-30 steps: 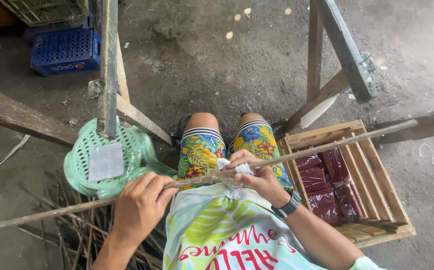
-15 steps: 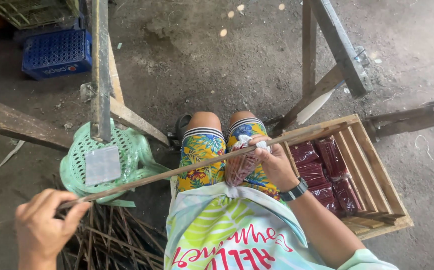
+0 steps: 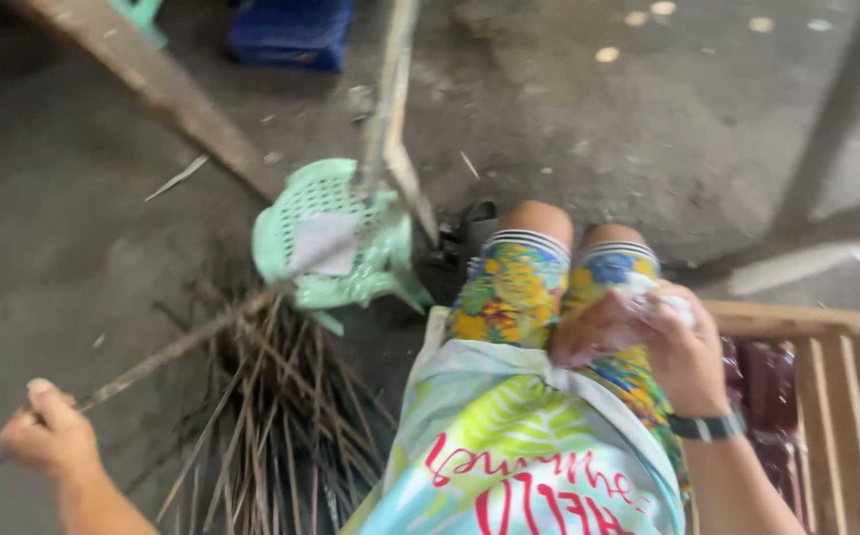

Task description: The person gathers several thin red candles together and bundles them by wrapping a plastic strip around the top, then places the bundles into a wooden crate.

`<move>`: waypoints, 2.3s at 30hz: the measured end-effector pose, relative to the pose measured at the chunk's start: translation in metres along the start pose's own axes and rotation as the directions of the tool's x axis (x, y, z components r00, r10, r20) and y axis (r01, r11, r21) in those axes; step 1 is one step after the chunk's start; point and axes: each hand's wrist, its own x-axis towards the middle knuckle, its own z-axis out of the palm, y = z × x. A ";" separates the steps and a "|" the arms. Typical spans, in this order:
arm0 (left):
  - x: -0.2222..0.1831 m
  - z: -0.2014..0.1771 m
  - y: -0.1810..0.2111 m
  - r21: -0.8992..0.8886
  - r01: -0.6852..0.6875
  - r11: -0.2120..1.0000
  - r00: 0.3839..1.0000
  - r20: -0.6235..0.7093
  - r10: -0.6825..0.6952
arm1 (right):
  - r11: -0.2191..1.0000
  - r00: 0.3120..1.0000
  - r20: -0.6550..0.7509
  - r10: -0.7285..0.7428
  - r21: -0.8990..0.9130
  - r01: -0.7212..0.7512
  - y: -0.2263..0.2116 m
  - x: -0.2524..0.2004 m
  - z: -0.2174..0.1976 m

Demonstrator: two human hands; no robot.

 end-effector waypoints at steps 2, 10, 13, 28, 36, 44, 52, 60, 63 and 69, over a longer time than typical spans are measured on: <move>-0.026 -0.015 -0.008 0.087 0.175 0.981 0.985 -0.020 -0.174 | 0.998 0.998 0.070 0.003 -0.055 0.001 -0.001 -0.001 -0.001; -0.083 0.019 -0.036 0.314 0.517 0.796 0.855 -0.144 -0.498 | 0.924 0.993 0.095 -0.065 -0.370 0.096 -0.023 -0.009 0.020; -0.067 0.043 0.001 0.148 0.174 0.973 0.981 -0.112 -0.159 | 0.518 0.819 0.419 -0.392 -0.635 0.573 -0.028 -0.012 0.028; -0.088 -0.016 0.519 -0.758 -0.646 0.094 0.446 -0.275 0.852 | 0.979 0.946 0.252 -0.202 0.055 0.195 -0.008 -0.009 0.035; -0.092 -0.015 0.511 -0.867 -0.497 -0.037 0.402 -0.267 0.876 | 0.990 0.965 0.246 -0.092 -0.078 0.115 -0.055 -0.020 0.044; -0.093 -0.024 0.513 -0.868 -0.492 -0.070 0.384 -0.289 0.877 | 0.760 0.948 0.315 -0.046 -0.604 0.238 -0.074 -0.015 0.032; -0.074 -0.040 0.516 -0.932 -0.363 0.013 0.506 -0.186 0.842 | 0.762 0.830 0.426 -0.359 -0.380 0.525 -0.106 -0.031 0.030; -0.081 -0.037 0.535 -0.942 0.334 -0.042 0.464 0.126 0.877 | 0.956 0.890 0.355 -0.286 0.043 0.290 -0.089 -0.030 0.015; -0.109 -0.001 0.526 -0.734 0.680 -0.010 0.358 0.320 0.877 | 0.968 0.861 0.472 -0.191 -0.055 0.245 -0.055 -0.008 -0.002; -0.118 0.013 0.527 -0.729 0.684 0.025 0.448 0.447 0.774 | 0.891 0.777 0.607 0.168 -0.430 0.143 -0.017 -0.013 -0.004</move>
